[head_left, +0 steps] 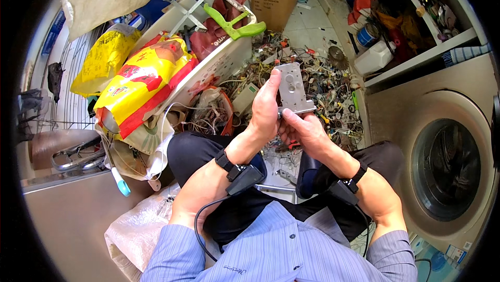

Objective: Disassembling a small electronic motor component over a pile of tangled wires.

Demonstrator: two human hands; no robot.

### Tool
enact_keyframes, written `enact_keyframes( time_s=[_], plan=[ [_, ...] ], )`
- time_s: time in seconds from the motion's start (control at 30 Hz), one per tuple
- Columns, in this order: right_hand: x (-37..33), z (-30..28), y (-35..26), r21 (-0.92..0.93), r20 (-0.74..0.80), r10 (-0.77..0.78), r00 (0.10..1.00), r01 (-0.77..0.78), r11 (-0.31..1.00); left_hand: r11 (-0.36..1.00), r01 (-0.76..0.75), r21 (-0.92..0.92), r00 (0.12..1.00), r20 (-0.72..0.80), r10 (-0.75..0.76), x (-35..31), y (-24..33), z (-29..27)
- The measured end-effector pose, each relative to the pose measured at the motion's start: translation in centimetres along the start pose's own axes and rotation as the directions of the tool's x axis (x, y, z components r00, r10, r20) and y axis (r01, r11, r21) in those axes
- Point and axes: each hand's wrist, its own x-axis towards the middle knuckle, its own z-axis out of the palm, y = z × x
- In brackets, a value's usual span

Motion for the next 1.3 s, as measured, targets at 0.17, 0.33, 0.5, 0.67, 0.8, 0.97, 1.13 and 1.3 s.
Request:
enact_keyframes(
  time_s=[0.17, 0.33, 0.5, 0.67, 0.8, 0.97, 1.13, 1.3],
  plan=[
    [-0.4, -0.3, -0.3, 0.048, 0.03, 0.026, 0.999, -0.028, 0.998, 0.988, 0.067, -0.136, 0.998, -0.008, -0.068, 0.2, 0.5, 0.4],
    [-1.0, 0.4, -0.7, -0.183, 0.066, -0.03, 0.997, 0.041, 0.982, 0.985, 0.039, -0.166, 0.999, -0.005, -0.04, 0.3, 0.7, 0.8],
    [-0.9, 0.1, -1.1, -0.104, 0.163, 0.06, 0.985, -0.043, 0.994, 0.979, 0.045, -0.198, 0.999, 0.023, -0.041, 0.0, 0.6, 0.8],
    [-1.0, 0.0, -1.0, -0.127, 0.187, 0.022, 0.982, 0.002, 0.992, 0.9, 0.157, -0.406, 0.985, 0.127, -0.115, 0.3, 0.8, 0.0],
    [-1.0, -1.2, -1.3, -0.119, 0.17, 0.016, 0.985, 0.004, 0.993, 0.876, 0.175, -0.449, 0.981, 0.151, -0.118, 0.4, 0.9, 0.2],
    [-0.5, -2.1, -2.3, -0.004, -0.132, -0.183, 0.974, 0.184, 0.983, 0.929, 0.066, -0.364, 0.998, 0.011, -0.067, 0.7, 0.4, -0.4],
    [-0.7, -2.0, -3.1, -0.463, -0.15, -0.262, 0.953, 0.166, 0.871, 0.969, 0.062, -0.241, 0.994, -0.068, -0.081, 0.8, -0.5, -0.8],
    [-0.8, -1.6, -2.2, -0.63, -0.125, -0.368, 0.921, 0.213, 0.747, 0.983, 0.076, -0.164, 0.983, -0.153, -0.102, 0.9, -0.7, -1.1]
  ],
)
